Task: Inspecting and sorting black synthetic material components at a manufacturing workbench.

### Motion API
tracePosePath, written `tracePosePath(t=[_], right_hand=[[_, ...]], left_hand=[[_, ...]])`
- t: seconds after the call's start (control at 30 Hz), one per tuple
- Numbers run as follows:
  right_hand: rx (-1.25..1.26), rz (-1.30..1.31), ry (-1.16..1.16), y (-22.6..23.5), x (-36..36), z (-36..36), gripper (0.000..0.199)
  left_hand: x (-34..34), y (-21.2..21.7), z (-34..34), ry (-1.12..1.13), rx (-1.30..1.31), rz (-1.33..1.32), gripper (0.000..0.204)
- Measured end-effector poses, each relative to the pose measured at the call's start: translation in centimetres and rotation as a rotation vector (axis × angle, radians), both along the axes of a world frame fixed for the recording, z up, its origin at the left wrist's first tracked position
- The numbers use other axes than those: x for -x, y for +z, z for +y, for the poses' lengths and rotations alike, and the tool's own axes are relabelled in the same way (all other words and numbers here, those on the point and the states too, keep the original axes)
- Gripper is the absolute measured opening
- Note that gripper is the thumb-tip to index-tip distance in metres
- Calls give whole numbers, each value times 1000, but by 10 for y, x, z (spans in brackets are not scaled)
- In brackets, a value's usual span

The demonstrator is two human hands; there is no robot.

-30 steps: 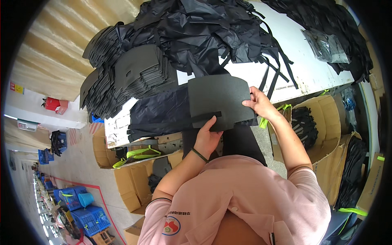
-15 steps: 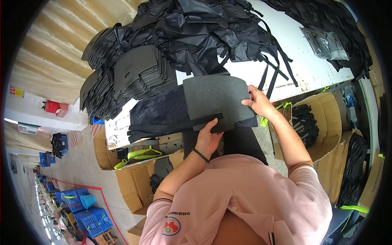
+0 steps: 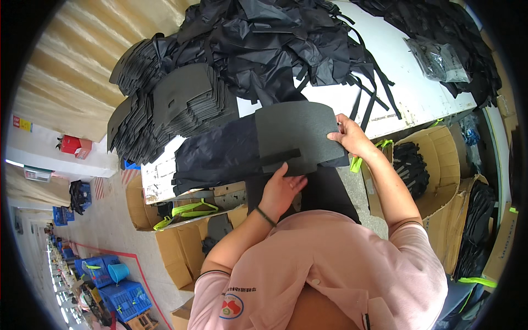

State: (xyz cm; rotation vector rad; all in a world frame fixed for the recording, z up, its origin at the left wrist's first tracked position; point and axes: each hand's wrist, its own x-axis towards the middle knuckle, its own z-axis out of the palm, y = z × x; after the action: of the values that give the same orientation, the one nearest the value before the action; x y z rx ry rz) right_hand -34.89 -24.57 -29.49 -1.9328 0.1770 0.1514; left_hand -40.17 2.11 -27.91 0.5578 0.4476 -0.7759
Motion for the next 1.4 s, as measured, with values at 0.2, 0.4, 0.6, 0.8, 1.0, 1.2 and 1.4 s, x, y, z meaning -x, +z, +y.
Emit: tracePosePath(t=[0.2,0.4,0.6,0.8,1.0,1.2,1.4], right_hand=[[269,85,45,35,-7,-1,37],[635,-414,-32,43,-87,38,51],[440,-303,-44,24,-164,60,31],[-110,-1122,480,151,-70,142,20],[-332,-677,1195,115,33,168,14],[-90,-383,1446,62,62,175,25],[65,-271,846,117,-15,103,31]], left_hand=[[16,33,22,-646,-900,-1320,38],[-29,-2,17,-734,-1630,-1930,97],[-30,-6,3,-789,-1658,-1958,100],[-54,-15,39,-422,-1044,-1509,71],[-90,50,85,197,172,-446,73],[-99,52,110,-22,-203,-595,42],[-70,96,127,21,-276,-735,43]])
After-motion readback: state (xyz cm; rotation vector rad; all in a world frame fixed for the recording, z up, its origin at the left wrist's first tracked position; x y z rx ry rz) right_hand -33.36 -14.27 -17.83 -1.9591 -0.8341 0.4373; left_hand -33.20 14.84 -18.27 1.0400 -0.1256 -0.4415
